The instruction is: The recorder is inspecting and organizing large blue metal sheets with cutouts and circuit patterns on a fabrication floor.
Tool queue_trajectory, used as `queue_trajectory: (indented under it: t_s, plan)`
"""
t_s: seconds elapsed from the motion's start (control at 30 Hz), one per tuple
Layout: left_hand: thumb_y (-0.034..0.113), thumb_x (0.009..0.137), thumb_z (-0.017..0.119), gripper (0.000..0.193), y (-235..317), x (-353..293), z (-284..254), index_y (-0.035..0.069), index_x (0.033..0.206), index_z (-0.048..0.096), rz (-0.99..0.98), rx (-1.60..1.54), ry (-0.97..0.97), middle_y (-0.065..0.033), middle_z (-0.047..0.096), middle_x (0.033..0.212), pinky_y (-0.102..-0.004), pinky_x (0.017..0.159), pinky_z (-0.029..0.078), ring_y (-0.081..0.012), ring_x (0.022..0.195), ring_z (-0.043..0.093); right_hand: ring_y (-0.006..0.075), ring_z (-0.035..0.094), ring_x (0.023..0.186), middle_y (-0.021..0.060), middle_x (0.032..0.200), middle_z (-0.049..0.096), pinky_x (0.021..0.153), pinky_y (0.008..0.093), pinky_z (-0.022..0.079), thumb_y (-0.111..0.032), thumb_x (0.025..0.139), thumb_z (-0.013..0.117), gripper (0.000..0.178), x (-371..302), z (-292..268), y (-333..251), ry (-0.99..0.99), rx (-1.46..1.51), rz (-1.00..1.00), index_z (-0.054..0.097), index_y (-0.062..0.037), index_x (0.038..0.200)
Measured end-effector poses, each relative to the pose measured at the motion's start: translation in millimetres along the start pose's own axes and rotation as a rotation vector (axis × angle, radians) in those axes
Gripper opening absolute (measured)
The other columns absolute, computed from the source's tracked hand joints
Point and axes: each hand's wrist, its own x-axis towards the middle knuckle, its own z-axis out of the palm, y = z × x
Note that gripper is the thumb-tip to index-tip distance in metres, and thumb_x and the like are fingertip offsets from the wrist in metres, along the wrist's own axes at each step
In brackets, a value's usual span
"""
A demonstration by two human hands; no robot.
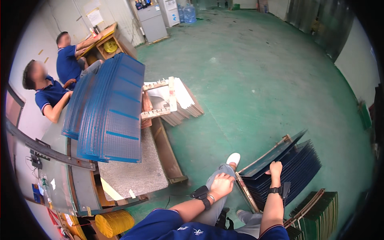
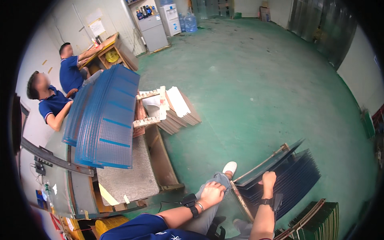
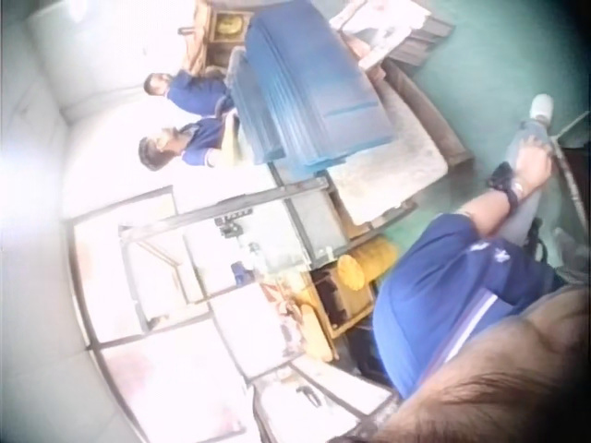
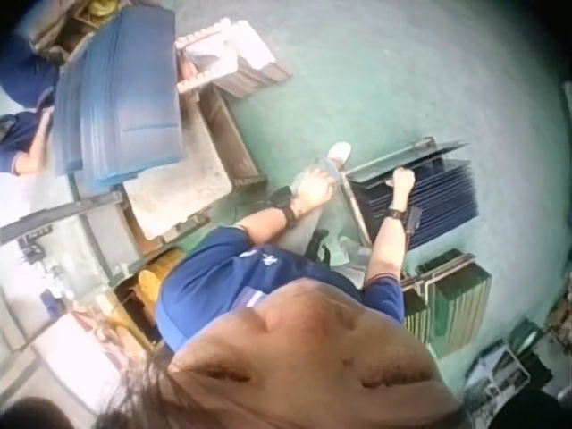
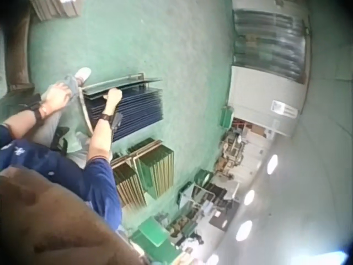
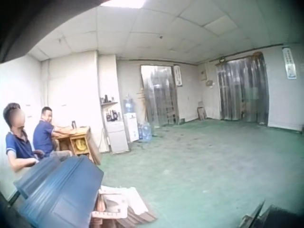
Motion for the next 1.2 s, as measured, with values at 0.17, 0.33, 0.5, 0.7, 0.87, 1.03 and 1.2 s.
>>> queue_trajectory:
  t_s: [0.17,0.33,0.5,0.7,0.87,1.03,1.2]
  plan:
    - [0.02,0.074,0.056,0.015,0,-3,8,0.014,0.085,0.065,0.034,0.018,0.023,-0.0059,0.062,0.086,-0.0388,0.083,0.04,-0.0232,0.091,0.054,0.0311,0.064,0.058,0.0232,0.063,0.062,0.058,0.0436,0.049,-0.018,0.085,0.048,0.037,-72,-98,-33,0.552,-0.345,-0.394,0.057,0.0103,0.063]
    - [0.017,0.074,0.055,0.012,-2,-1,3,0.016,0.082,0.064,0.049,-0.042,0.119,-0.0043,0.062,0.082,-0.0388,0.081,0.04,-0.023,0.088,0.055,0.0135,0.052,0.049,0.0072,0.057,0.057,0.047,0.0304,0.037,-0.019,0.083,0.054,0.03,-166,-241,8,0.469,0.321,-0.257,0.056,0.0001,0.061]
    - [0.019,0.088,0.05,0.019,-1,4,15,0.008,0.097,0.063,-0.093,-0.872,0.051,-0.0086,0.065,0.097,-0.0354,0.088,0.044,-0.0225,0.095,0.06,0.0105,0.056,0.052,0.0068,0.069,0.062,0.049,0.0224,0.045,-0.024,0.087,0.054,0.026,-279,-269,28,0.392,0.835,-0.362,0.061,0.0002,0.079]
    - [0.026,0.094,0.046,0.039,149,-43,-77,0.001,0.123,0.042,-0.056,-2.381,-0.504,-0.013,0.05,0.121,-0.0372,0.095,0.041,-0.022,0.111,0.05,0.0201,0.059,0.09,0.0145,0.105,0.059,0.079,0.0326,0.049,-0.032,0.089,0.053,0.047,-301,-198,103,0.365,1.315,-0.279,0.049,0.0068,0.115]
    - [0.005,0.087,0.055,0.036,150,-44,-110,0.001,0.121,0.043,-0.074,-2.168,-0.322,-0.01,0.052,0.117,-0.0358,0.093,0.043,-0.0214,0.109,0.051,0.0213,0.058,0.1,0.0123,0.112,0.059,0.088,0.0343,0.046,-0.021,0.093,0.049,0.034,-327,-132,82,0.253,1.492,-0.381,0.05,0.0038,0.115]
    - [0.007,0.086,0.055,0.04,108,-45,-134,-0.001,0.123,0.042,-0.008,-2.018,-0.346,-0.0144,0.052,0.118,-0.0374,0.089,0.048,-0.0234,0.108,0.053,0.0219,0.049,0.113,0.0127,0.122,0.051,0.096,0.0371,0.04,-0.017,0.093,0.044,0.033,-310,-162,111,0.141,1.671,-0.464,0.045,0.0014,0.121]
    - [0.014,0.084,0.058,0.042,85,-45,-149,-0.005,0.119,0.044,-0.021,-1.973,-0.367,-0.0185,0.056,0.112,-0.0357,0.081,0.052,-0.0243,0.098,0.059,0.0237,0.052,0.109,0.0166,0.119,0.053,0.095,0.0379,0.043,-0.013,0.094,0.041,0.03,-300,-246,185,-0.072,1.837,-0.655,0.045,0.0034,0.119]
